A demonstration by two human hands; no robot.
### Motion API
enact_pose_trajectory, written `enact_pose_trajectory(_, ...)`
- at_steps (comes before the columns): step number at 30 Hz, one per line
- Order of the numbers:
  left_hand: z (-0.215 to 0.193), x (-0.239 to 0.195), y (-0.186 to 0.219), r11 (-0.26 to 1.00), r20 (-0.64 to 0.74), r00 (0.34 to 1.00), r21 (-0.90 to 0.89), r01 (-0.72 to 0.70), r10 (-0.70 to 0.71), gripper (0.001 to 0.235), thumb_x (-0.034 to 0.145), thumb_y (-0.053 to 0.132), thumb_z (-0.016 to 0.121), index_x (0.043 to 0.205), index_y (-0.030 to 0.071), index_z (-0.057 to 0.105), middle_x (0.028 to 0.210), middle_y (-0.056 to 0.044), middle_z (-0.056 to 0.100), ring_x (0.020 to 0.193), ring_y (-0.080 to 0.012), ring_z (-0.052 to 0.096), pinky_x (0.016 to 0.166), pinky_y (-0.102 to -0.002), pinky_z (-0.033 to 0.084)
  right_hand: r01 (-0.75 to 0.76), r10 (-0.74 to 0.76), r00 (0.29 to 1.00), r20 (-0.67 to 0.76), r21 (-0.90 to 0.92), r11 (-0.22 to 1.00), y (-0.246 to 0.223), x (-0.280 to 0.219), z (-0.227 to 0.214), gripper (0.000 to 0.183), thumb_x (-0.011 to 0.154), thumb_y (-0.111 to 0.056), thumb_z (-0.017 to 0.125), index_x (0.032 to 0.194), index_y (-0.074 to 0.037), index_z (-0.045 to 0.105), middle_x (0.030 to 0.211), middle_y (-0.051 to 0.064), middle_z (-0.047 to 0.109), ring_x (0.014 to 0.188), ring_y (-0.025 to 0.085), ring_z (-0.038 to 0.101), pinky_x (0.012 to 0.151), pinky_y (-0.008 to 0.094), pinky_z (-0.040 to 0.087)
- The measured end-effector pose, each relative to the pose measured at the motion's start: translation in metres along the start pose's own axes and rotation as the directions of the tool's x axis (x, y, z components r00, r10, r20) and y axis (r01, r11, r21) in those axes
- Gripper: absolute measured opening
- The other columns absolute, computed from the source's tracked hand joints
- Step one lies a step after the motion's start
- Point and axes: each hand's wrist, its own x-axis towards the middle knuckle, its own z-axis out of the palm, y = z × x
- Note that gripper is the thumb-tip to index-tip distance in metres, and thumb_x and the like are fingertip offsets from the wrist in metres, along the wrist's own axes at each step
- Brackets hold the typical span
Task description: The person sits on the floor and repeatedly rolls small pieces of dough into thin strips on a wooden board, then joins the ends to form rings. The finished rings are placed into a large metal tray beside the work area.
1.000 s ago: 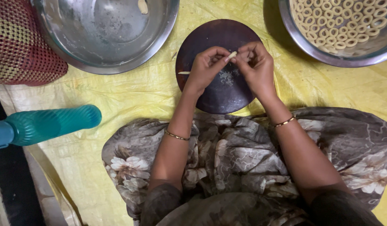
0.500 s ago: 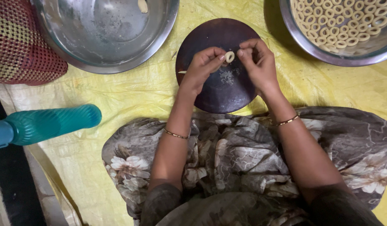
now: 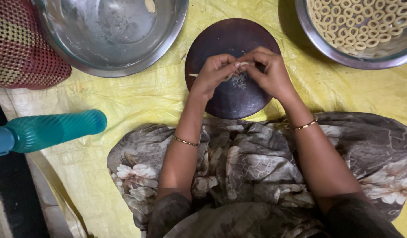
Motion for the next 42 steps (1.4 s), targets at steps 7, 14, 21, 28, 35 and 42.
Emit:
enact_pose_trajectory(7,0.007,0.004,-0.005,0.999,-0.113,0.994,0.04,-0.012,0.017,0.015,0.098,0.017,0.073,0.097,0.002,0.074,0.084,-0.001,0.07,0.07,-0.0017,0.056,0.059,-0.017,0.039,-0.207,0.236,0.971,-0.038,0.361,0.909,0.029,0.003,0.008,0.011,0.096,-0.003,0.071,0.107,0.0,0.075,0.098,0.005,0.073,0.089,0.011,0.068,0.083,0.025,0.056)
enact_pose_trajectory(14,0.013,0.008,-0.012,0.877,-0.385,0.858,0.459,-0.141,0.339,0.017,0.099,0.02,0.073,0.099,0.004,0.078,0.089,-0.003,0.075,0.08,-0.0103,0.066,0.073,-0.025,0.052,-0.251,0.352,0.93,-0.104,0.52,0.817,0.042,0.004,-0.004,0.017,0.099,-0.002,0.072,0.115,0.002,0.073,0.095,0.003,0.073,0.082,0.008,0.064,0.077,0.024,0.053)
enact_pose_trajectory(21,0.026,-0.002,0.01,0.624,-0.307,0.691,0.735,-0.265,0.655,0.023,0.081,0.003,0.079,0.103,0.006,0.072,0.109,-0.01,0.07,0.1,-0.0244,0.069,0.089,-0.035,0.055,-0.082,0.149,0.983,-0.11,0.465,0.882,0.035,0.001,-0.003,0.049,0.095,0.013,0.07,0.14,0.003,0.053,0.097,0.002,0.065,0.092,0.008,0.063,0.087,0.024,0.053)
enact_pose_trajectory(28,0.048,-0.025,0.041,0.502,-0.071,0.76,0.79,-0.353,0.646,0.021,0.088,0.012,0.078,0.108,0.008,0.075,0.109,-0.009,0.072,0.107,-0.029,0.068,0.096,-0.042,0.053,0.017,0.0,0.997,-0.075,0.217,0.976,0.01,-0.009,-0.004,0.049,0.097,0.014,0.067,0.142,0.001,0.052,0.105,0.004,0.065,0.099,0.011,0.065,0.09,0.027,0.057)
enact_pose_trajectory(35,0.074,-0.053,0.049,0.258,-0.037,0.768,0.951,-0.169,0.64,0.017,0.087,0.021,0.078,0.099,0.009,0.077,0.1,-0.007,0.072,0.099,-0.0309,0.066,0.085,-0.048,0.048,0.123,-0.146,0.985,-0.092,-0.218,0.968,-0.037,-0.029,-0.002,0.058,0.09,0.008,0.076,0.142,-0.004,0.05,0.105,0.013,0.068,0.093,0.021,0.071,0.083,0.033,0.058)
enact_pose_trajectory(42,0.062,-0.065,0.02,0.696,-0.219,0.86,0.69,-0.199,0.462,0.015,0.091,0.017,0.074,0.098,0.003,0.074,0.098,-0.006,0.073,0.093,-0.0208,0.07,0.082,-0.034,0.056,0.32,-0.377,0.924,-0.06,-0.415,0.852,-0.072,-0.05,-0.009,0.065,0.084,0.0,0.08,0.143,-0.002,0.05,0.122,0.023,0.065,0.104,0.035,0.067,0.09,0.042,0.053)
